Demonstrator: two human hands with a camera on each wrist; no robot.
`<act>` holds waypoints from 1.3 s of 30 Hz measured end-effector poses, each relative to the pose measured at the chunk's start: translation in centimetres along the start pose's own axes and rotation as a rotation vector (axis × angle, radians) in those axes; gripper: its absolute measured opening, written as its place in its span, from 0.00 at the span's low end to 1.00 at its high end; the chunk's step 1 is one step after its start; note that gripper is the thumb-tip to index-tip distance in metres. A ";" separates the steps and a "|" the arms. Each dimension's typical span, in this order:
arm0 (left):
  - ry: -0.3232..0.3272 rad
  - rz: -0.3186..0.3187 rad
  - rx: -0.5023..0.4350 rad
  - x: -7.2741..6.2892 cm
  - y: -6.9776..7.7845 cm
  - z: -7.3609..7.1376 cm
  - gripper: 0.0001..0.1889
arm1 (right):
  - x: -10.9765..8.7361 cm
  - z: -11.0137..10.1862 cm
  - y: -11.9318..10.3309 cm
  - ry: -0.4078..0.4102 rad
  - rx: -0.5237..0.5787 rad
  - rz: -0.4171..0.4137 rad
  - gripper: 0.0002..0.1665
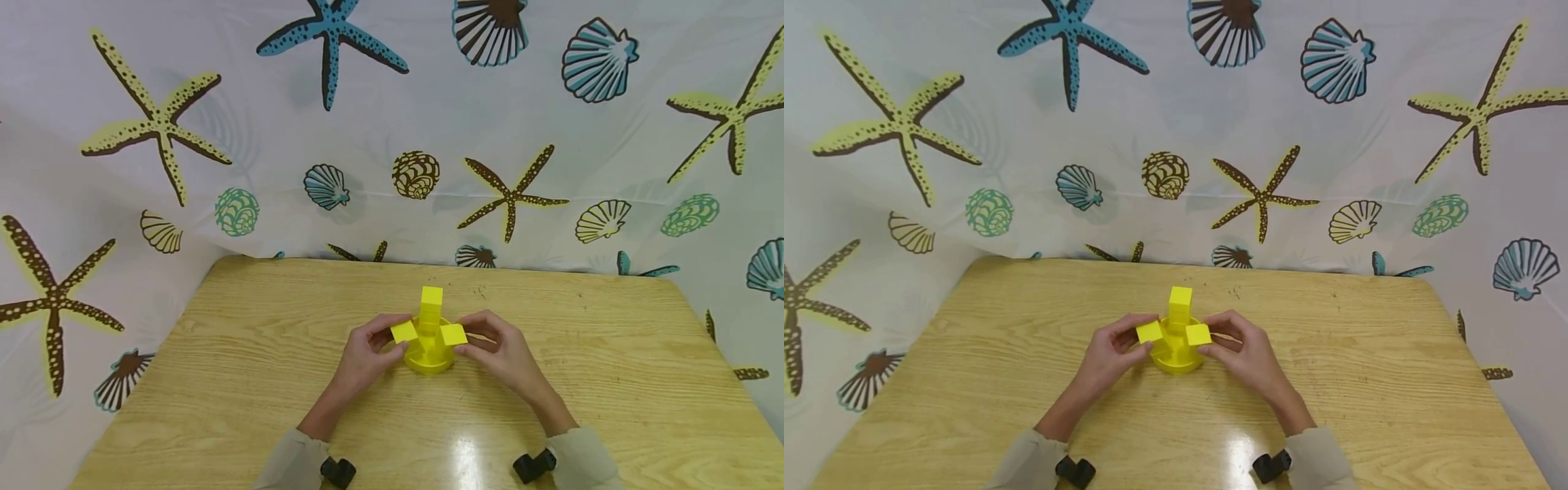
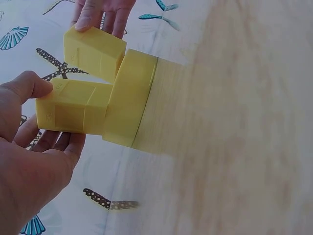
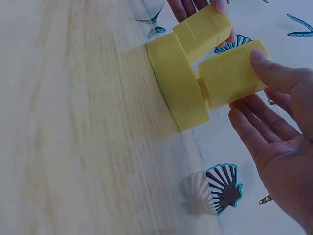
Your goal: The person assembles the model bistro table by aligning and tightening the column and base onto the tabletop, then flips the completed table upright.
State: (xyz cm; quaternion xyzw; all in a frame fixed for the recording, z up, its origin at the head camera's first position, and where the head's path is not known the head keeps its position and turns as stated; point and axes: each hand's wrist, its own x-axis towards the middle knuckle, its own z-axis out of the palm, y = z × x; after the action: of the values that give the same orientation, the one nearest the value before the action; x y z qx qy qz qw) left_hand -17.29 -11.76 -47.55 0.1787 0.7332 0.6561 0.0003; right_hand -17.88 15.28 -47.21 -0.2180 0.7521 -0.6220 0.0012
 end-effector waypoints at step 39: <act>-0.004 0.009 -0.018 0.0 -0.1 0.0 0.21 | 0.5 1.0 0.4 -0.088 -0.129 -0.029 0.25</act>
State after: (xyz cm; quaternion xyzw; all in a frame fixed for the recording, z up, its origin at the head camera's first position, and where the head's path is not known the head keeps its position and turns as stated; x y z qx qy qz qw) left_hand -17.32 -11.81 -47.69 0.1831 0.7265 0.6623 0.0004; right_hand -18.13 14.21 -47.68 -0.2553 0.7866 -0.5622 0.0112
